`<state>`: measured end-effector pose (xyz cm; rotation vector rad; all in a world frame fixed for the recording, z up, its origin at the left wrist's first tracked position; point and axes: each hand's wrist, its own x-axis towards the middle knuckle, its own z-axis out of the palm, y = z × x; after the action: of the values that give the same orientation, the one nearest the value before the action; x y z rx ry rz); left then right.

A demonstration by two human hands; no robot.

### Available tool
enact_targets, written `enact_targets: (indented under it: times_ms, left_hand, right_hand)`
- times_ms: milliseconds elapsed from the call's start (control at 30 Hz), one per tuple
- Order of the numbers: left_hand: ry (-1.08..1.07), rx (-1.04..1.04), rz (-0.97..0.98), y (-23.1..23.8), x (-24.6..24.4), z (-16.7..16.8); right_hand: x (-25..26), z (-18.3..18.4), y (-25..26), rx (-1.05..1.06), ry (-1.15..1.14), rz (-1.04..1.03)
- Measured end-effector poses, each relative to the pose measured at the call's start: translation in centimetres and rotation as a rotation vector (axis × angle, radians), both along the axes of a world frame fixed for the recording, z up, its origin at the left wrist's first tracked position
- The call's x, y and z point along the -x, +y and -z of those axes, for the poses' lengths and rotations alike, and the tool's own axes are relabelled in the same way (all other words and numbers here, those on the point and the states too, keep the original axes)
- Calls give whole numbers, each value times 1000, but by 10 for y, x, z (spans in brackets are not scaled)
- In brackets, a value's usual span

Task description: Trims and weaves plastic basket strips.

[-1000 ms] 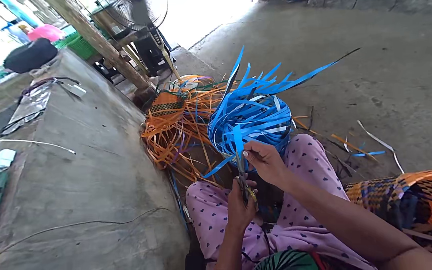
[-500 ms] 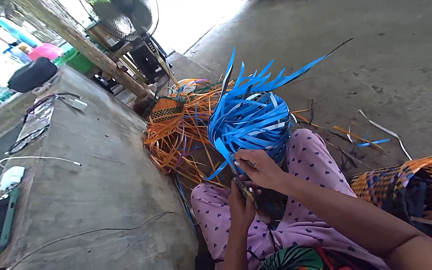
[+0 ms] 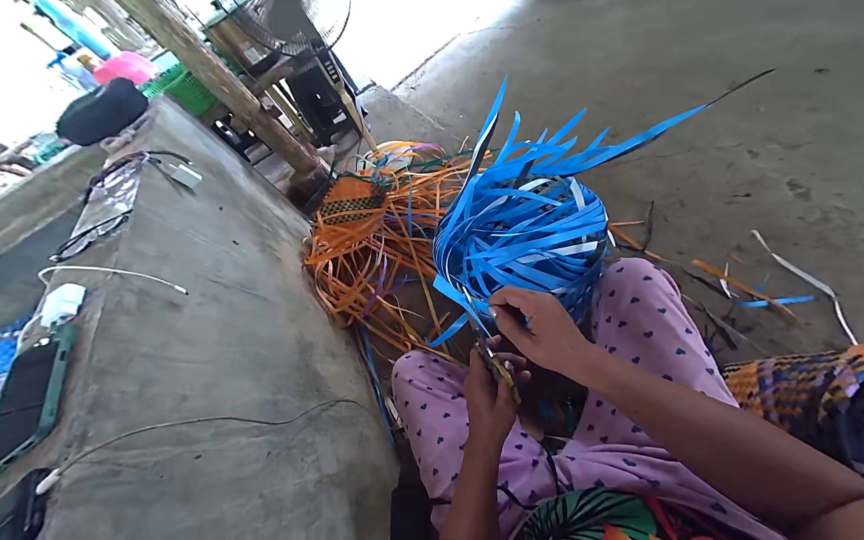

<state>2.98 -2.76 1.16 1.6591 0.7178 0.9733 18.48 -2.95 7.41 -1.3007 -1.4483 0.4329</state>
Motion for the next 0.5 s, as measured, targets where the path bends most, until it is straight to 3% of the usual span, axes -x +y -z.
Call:
enact_targets:
  times_ms: [133, 267, 400, 500]
  left_hand:
    - [-19, 53, -7, 0, -3, 5]
    - [-9, 22, -121, 14, 1, 11]
    - [354, -209, -411, 55, 8, 17]
    - [687, -129, -380, 90, 13, 21]
  right_hand:
    - [-1, 4, 1, 44, 38, 36]
    - [-14, 10, -4, 68, 247, 46]
    - [-27, 18, -16, 13, 478, 27]
    - [-29, 25, -23, -6, 526, -1]
